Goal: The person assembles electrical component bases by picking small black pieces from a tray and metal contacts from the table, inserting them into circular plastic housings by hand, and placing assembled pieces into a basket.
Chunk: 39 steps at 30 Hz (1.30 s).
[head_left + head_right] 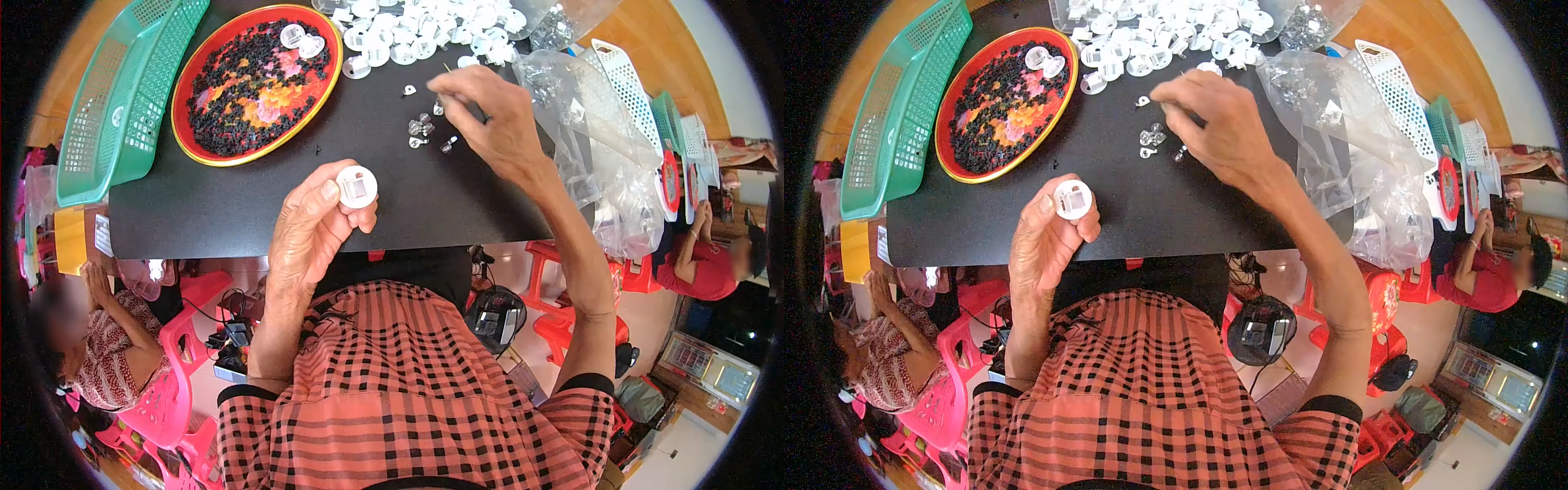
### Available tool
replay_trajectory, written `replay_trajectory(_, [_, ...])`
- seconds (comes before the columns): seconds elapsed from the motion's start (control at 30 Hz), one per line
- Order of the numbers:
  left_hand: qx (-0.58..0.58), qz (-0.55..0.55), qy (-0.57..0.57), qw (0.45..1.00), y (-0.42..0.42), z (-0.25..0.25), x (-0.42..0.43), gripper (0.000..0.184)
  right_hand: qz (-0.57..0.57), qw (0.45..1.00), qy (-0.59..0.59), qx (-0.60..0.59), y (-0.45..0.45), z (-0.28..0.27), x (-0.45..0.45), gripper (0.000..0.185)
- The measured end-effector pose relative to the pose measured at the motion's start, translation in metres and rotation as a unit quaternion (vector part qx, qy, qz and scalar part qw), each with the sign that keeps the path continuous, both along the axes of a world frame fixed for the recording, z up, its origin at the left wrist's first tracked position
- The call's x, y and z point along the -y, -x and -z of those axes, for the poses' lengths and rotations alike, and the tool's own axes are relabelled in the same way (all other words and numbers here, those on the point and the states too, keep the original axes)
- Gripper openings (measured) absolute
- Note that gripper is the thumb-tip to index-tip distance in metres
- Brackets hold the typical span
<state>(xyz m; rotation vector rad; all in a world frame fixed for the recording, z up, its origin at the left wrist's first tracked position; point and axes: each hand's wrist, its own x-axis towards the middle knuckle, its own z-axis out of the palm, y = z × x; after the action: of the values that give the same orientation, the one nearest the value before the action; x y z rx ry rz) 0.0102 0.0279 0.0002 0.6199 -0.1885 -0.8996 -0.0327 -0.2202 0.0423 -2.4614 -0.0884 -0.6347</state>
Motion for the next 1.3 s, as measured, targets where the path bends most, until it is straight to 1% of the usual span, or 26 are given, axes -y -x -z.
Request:
replay_trajectory(0.03, [-0.003, 0.0, -0.003, 1.0, 0.0, 0.0, 0.0, 0.041, -0.032, 0.998, 0.059, 0.009, -0.008, 0.0, 0.004, 0.019])
replay_trajectory(0.07, [-0.002, 0.0, -0.002, 1.0, 0.0, 0.0, 0.0, 0.041, -0.032, 0.998, 0.06, 0.009, -0.015, 0.002, 0.009, 0.019])
replay_trajectory(0.13, [-0.007, -0.004, 0.001, 1.0, 0.001, -0.001, 0.0, 0.039, -0.092, 0.988, 0.125, -0.003, -0.029, 0.004, 0.017, 0.017])
replay_trajectory(0.17, [-0.006, -0.005, 0.003, 1.0, 0.0, -0.001, 0.0, 0.039, -0.104, 0.986, 0.132, -0.011, -0.033, 0.005, 0.017, 0.016])
replay_trajectory(0.2, [-0.008, -0.002, 0.003, 1.0, 0.0, -0.001, 0.001, 0.038, -0.105, 0.985, 0.133, -0.011, -0.036, 0.004, 0.016, 0.016])
replay_trajectory(0.27, [-0.011, -0.001, 0.004, 1.0, 0.0, -0.001, 0.001, 0.038, -0.143, 0.979, 0.136, -0.047, -0.042, 0.003, 0.013, 0.015])
replay_trajectory(0.3, [-0.013, 0.001, 0.007, 1.0, 0.0, 0.0, 0.001, 0.038, -0.156, 0.976, 0.148, -0.041, -0.044, 0.004, 0.013, 0.015])
replay_trajectory(0.4, [-0.015, 0.005, 0.009, 1.0, 0.0, 0.0, 0.0, 0.036, -0.155, 0.975, 0.146, -0.064, -0.046, 0.01, 0.012, 0.014])
replay_trajectory(0.57, [-0.022, 0.008, 0.016, 1.0, 0.0, -0.001, 0.001, 0.034, -0.166, 0.979, 0.113, -0.031, -0.05, 0.014, 0.013, 0.012])
replay_trajectory(0.63, [-0.032, 0.012, 0.028, 0.999, -0.001, 0.002, 0.001, 0.034, -0.145, 0.985, 0.072, -0.064, -0.048, 0.009, 0.009, 0.01])
replay_trajectory(0.67, [-0.031, 0.009, 0.028, 0.999, -0.001, 0.003, 0.001, 0.034, -0.147, 0.984, 0.072, -0.063, -0.047, 0.006, 0.006, 0.01])
replay_trajectory(0.73, [-0.025, 0.012, 0.033, 0.999, -0.001, 0.003, 0.001, 0.033, -0.125, 0.984, -0.066, -0.111, -0.042, 0.0, -0.003, 0.01])
replay_trajectory(0.77, [-0.024, 0.01, 0.033, 0.999, 0.0, 0.001, 0.002, 0.033, -0.113, 0.975, -0.123, -0.15, -0.038, -0.007, -0.008, 0.01])
replay_trajectory(0.8, [-0.013, 0.0, 0.0, 1.0, 0.001, -0.002, 0.003, 0.038, -0.114, 0.975, -0.123, -0.148, -0.036, -0.009, -0.011, 0.01])
replay_trajectory(0.83, [-0.003, -0.01, -0.032, 0.999, 0.001, -0.004, 0.004, 0.042, -0.124, 0.955, -0.212, -0.168, -0.034, -0.01, -0.014, 0.011])
replay_trajectory(0.87, [-0.003, -0.012, -0.032, 0.999, 0.001, -0.005, 0.004, 0.042, -0.133, 0.926, -0.3, -0.187, -0.033, -0.011, -0.017, 0.012])
replay_trajectory(0.9, [-0.001, -0.012, -0.028, 1.0, 0.001, -0.005, 0.003, 0.043, -0.134, 0.926, -0.3, -0.187, -0.03, -0.013, -0.02, 0.012])
replay_trajectory(0.97, [0.001, -0.014, -0.025, 1.0, 0.001, -0.005, 0.002, 0.043, -0.137, 0.887, -0.377, -0.23, -0.026, -0.018, -0.027, 0.014])
replay_trajectory(1.0, [-0.003, -0.012, -0.001, 1.0, 0.0, -0.003, 0.002, 0.039, -0.129, 0.877, -0.39, -0.251, -0.025, -0.018, -0.03, 0.012])
replay_trajectory(1.03, [-0.007, -0.009, 0.022, 1.0, 0.0, -0.002, 0.001, 0.036, -0.144, 0.873, -0.39, -0.254, -0.023, -0.016, -0.031, 0.012])
replay_trajectory(1.2, [-0.013, -0.022, 0.035, 0.999, 0.0, -0.003, 0.002, 0.036, -0.18, 0.854, -0.398, -0.282, -0.019, -0.013, -0.038, 0.013])
replay_trajectory(1.3, [-0.016, -0.023, 0.034, 0.999, 0.0, -0.002, 0.002, 0.037, -0.163, 0.847, -0.417, -0.286, -0.019, -0.014, -0.037, 0.01])
